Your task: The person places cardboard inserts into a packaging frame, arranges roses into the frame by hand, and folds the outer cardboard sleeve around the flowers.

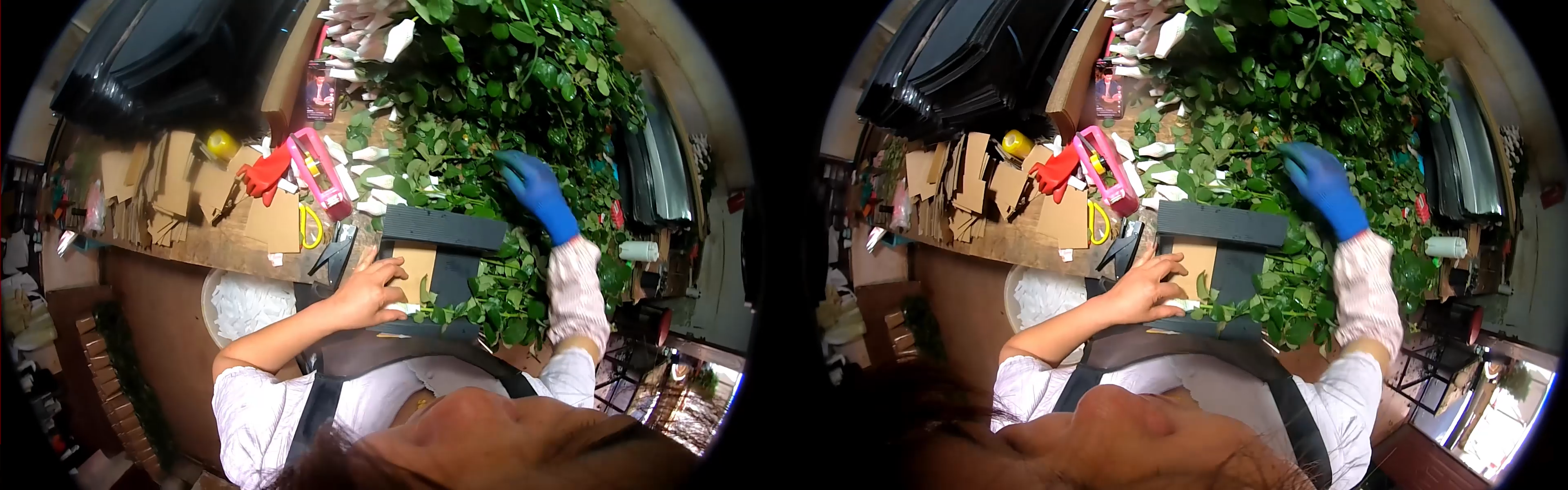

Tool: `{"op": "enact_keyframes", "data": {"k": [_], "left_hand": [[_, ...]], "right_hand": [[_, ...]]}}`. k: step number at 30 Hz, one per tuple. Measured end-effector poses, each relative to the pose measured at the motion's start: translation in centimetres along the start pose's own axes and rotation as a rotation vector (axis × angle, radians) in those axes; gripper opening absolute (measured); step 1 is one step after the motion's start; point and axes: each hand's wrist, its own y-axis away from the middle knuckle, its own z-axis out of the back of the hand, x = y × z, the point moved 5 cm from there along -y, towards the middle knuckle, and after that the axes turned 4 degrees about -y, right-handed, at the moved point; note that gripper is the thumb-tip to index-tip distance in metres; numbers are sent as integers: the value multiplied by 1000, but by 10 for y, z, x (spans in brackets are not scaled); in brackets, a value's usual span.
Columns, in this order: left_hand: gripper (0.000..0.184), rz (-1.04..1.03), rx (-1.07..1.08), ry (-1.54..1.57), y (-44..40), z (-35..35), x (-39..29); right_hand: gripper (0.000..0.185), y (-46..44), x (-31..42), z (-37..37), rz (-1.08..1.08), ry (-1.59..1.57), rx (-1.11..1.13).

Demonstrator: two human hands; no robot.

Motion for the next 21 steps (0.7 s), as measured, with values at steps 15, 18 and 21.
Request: {"op": "enact_keyframes", "data": {"k": [15,18,21], "left_hand": [[33,-1,-82,63,4,-8,7],[72,147,-101,462,10,-20,19],[95,130,-146,245,6,-7,15]], "right_hand": [[60,4,58,56,247,136,-216],[61,71,121,91,246,268,-66],[49,139,125,71,127,382,221]]}}
